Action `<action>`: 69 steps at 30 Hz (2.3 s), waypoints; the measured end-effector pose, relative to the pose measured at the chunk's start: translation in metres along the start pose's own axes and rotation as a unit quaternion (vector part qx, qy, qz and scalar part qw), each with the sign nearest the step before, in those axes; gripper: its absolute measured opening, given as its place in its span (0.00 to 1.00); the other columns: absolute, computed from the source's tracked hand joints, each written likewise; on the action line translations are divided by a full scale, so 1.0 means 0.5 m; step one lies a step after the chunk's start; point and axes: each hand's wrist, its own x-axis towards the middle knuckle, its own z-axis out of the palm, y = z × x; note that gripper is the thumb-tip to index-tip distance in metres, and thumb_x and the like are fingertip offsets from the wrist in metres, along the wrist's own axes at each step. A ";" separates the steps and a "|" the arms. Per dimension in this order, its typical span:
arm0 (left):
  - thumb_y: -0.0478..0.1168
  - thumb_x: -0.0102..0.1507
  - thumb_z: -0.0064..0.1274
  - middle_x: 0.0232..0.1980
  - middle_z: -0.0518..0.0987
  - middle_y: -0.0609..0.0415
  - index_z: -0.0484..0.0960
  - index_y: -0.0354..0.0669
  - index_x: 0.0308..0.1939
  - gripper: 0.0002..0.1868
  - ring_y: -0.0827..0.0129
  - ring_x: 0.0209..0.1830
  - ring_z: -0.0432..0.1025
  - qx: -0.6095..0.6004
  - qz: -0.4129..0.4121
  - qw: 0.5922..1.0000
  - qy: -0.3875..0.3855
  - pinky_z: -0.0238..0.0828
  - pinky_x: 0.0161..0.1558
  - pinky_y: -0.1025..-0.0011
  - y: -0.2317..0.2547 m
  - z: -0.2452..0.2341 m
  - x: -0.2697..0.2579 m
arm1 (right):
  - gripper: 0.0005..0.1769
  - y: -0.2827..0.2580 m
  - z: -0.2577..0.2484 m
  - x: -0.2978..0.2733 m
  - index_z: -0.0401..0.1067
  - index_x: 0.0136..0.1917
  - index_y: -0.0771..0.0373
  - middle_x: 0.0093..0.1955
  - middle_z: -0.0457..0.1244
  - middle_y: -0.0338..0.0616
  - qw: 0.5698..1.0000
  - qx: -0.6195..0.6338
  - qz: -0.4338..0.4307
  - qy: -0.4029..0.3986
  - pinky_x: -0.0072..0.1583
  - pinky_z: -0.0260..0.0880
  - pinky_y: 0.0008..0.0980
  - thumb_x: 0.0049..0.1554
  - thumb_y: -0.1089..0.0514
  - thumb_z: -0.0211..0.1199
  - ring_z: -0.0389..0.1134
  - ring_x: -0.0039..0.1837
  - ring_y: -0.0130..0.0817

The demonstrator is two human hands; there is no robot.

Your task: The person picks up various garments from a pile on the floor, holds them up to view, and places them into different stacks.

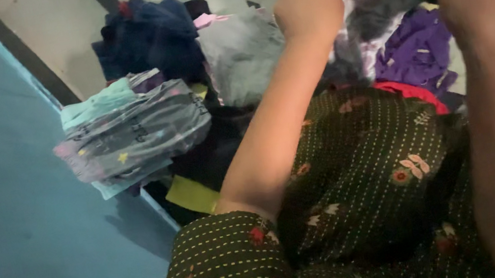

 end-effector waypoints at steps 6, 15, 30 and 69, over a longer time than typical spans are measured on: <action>0.39 0.52 0.58 0.50 0.79 0.41 0.85 0.49 0.42 0.14 0.43 0.38 0.77 -0.069 0.015 0.982 0.176 0.74 0.37 0.50 -0.183 0.023 0.115 | 0.05 0.031 0.168 0.076 0.77 0.61 0.68 0.55 0.71 0.40 0.992 0.110 0.055 -0.021 0.56 0.70 0.25 0.71 0.68 0.65 0.70 0.53 0.25; 0.35 0.61 0.57 0.54 0.76 0.34 0.81 0.40 0.52 0.15 0.39 0.54 0.74 0.019 0.059 0.945 0.322 0.74 0.52 0.55 -0.512 -0.209 0.135 | 0.15 -0.011 0.571 0.168 0.79 0.58 0.66 0.48 0.70 0.46 0.985 0.138 -0.065 -0.083 0.50 0.66 0.27 0.62 0.74 0.58 0.67 0.47 0.28; 0.44 0.56 0.61 0.56 0.74 0.40 0.83 0.41 0.50 0.20 0.44 0.61 0.67 0.009 -0.052 0.991 -0.122 0.68 0.58 0.50 -0.372 0.053 -0.153 | 0.23 -0.011 0.385 -0.021 0.73 0.65 0.57 0.63 0.67 0.53 0.796 -0.286 0.094 -0.526 0.61 0.69 0.48 0.57 0.55 0.62 0.70 0.60 0.53; 0.47 0.61 0.56 0.37 0.84 0.41 0.84 0.39 0.39 0.14 0.52 0.38 0.79 -0.286 0.160 0.892 -0.312 0.73 0.42 0.60 0.083 0.633 -0.019 | 0.19 0.196 -0.198 -0.169 0.77 0.62 0.56 0.58 0.70 0.53 0.892 -0.264 0.332 -0.157 0.62 0.68 0.47 0.57 0.56 0.60 0.70 0.61 0.53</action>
